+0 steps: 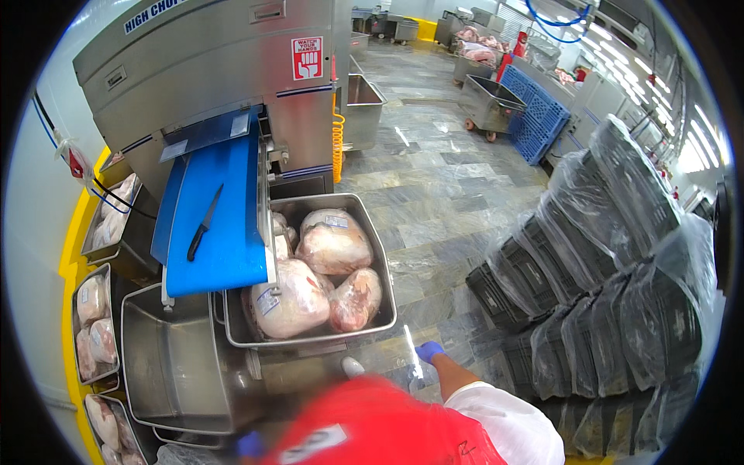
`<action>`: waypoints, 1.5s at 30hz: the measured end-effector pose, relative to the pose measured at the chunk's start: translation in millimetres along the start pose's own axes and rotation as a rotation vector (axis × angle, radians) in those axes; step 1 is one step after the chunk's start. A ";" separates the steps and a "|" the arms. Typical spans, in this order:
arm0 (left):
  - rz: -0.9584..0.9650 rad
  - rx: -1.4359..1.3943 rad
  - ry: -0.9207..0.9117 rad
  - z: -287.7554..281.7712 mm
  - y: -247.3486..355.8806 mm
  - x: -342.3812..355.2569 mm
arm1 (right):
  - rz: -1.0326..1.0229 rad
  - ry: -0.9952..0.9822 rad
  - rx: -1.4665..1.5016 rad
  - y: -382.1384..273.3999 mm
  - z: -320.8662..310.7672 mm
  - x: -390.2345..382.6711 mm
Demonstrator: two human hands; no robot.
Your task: The person uses a knife to cut a large piece of raw meat into smaller portions. They then place the cut pieces into metal trays and arrange them.
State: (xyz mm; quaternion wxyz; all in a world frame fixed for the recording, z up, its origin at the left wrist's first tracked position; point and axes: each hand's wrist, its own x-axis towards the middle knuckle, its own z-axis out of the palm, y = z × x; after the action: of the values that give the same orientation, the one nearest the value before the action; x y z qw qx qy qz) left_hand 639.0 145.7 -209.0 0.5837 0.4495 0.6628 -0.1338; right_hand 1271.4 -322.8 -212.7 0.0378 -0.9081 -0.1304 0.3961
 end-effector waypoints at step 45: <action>0.372 0.443 0.737 98.3 328.5 119.5 | 0.272 0.569 0.172 -163.9 -61.7 144.0</action>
State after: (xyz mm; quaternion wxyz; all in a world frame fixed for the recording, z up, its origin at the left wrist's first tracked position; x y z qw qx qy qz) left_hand 960.6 313.1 -229.5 0.2135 0.6920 0.6896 0.0033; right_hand 1376.4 -124.4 -244.6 0.0959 -0.9850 0.0415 0.1374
